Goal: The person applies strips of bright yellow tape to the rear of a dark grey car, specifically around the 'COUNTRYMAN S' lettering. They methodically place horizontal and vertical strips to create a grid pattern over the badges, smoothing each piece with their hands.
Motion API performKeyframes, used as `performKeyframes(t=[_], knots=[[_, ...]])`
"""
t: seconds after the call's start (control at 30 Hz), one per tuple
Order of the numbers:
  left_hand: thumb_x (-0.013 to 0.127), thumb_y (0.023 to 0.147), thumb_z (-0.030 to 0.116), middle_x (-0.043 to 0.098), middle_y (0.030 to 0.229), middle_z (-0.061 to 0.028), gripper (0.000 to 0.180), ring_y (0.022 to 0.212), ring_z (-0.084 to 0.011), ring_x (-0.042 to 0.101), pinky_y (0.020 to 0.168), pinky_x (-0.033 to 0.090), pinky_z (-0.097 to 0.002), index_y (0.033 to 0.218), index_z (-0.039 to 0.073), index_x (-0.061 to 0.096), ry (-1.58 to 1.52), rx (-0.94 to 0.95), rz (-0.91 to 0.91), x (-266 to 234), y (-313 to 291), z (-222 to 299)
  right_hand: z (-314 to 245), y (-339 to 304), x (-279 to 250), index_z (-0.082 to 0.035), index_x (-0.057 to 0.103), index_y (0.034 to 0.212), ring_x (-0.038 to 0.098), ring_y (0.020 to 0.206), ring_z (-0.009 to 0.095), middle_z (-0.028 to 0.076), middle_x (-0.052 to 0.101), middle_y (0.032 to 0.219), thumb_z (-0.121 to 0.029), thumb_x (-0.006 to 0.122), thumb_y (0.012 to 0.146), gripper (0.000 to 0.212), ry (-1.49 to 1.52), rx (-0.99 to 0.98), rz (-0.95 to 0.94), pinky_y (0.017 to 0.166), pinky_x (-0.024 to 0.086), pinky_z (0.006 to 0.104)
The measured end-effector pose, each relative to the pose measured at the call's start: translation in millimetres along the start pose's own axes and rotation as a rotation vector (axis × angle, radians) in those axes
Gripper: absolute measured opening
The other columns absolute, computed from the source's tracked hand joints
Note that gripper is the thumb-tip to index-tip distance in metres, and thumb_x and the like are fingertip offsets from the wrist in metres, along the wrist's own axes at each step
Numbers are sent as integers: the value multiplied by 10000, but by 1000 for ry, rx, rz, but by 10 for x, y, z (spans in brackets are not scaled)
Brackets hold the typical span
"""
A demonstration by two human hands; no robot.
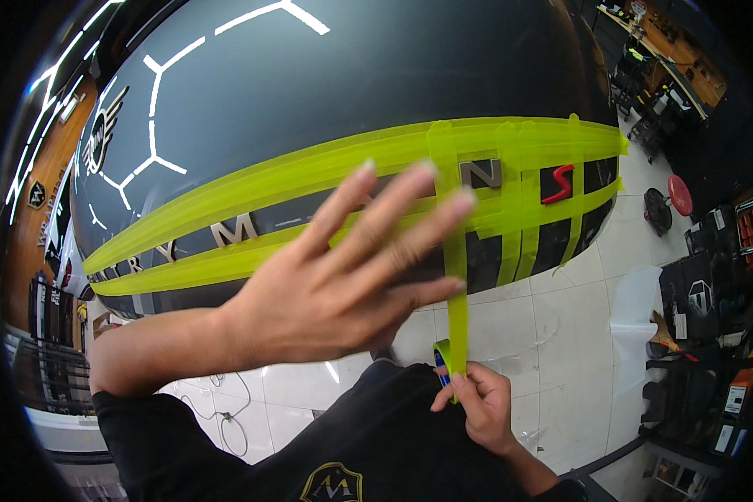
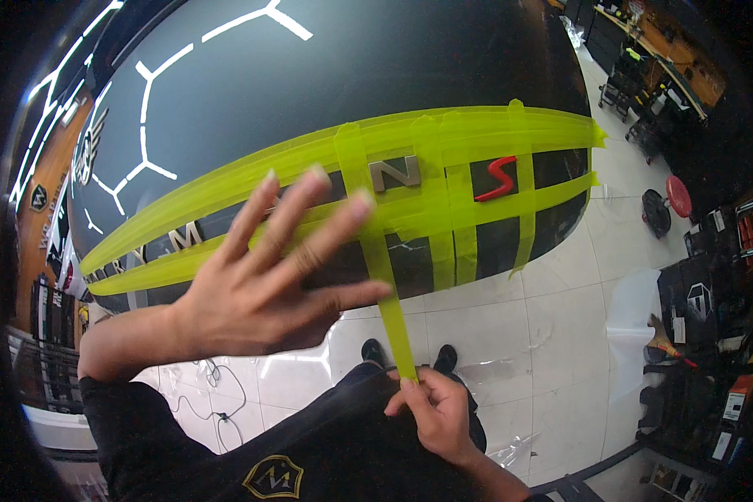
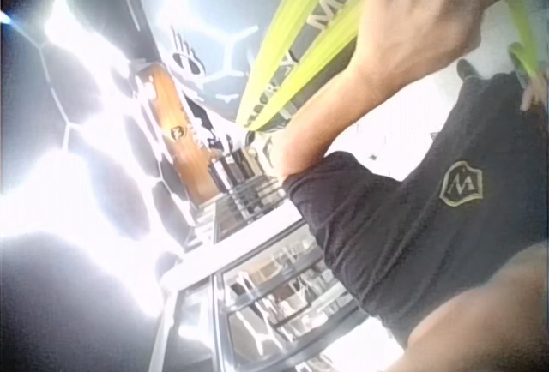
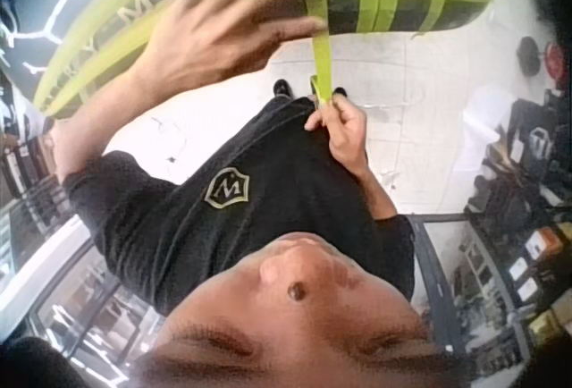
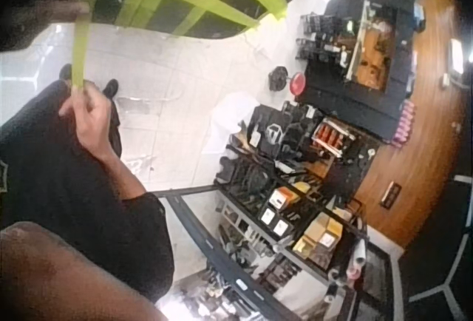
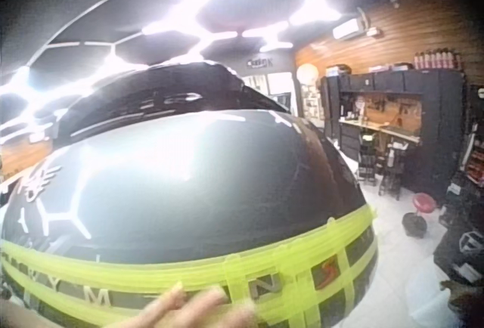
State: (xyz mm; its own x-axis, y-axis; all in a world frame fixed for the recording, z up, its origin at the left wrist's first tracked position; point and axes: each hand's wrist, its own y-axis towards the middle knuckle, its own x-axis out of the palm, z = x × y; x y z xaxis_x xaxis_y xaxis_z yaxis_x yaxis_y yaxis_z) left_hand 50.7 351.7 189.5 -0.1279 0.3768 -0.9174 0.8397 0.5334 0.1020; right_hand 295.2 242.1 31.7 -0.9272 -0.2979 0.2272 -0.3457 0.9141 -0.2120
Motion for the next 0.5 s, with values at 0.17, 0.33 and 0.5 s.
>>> performKeyframes(t=[0.17, 0.33, 0.5], knots=[[700, 889, 579, 312, 1700, -10, 480, 1596, -291, 186, 1298, 94, -608, 1323, 375, 703, 114, 95, -13, 237, -147, 284, 62, 135, 22, 94, 601, 1249, 722, 943, 192, 175, 751, 997, -137, 496, 1101, 293, 153, -31, -55, 888, 555, 323], [708, 886, 547, 311, 1701, -20, 612, 1579, -301, 250, 1292, 76, -627, 1456, 351, 601, -196, 37, -43, -12, -128, 261, 72, 224, 5, 91, 587, 1266, 726, 977, 219, 186, 744, 1053, -119, 490, 1103, 283, 229, -25, -129, 920, 565, 354], [700, 893, 571, 342, 1686, -53, 789, 1560, -303, 302, 1282, 83, -644, 1591, 331, 422, -84, -97, -49, -87, -6, 220, 146, 261, -88, 84, 584, 1273, 721, 994, 214, 188, 740, 1055, -90, 498, 1092, 266, 224, -24, -224, 923, 562, 340]])
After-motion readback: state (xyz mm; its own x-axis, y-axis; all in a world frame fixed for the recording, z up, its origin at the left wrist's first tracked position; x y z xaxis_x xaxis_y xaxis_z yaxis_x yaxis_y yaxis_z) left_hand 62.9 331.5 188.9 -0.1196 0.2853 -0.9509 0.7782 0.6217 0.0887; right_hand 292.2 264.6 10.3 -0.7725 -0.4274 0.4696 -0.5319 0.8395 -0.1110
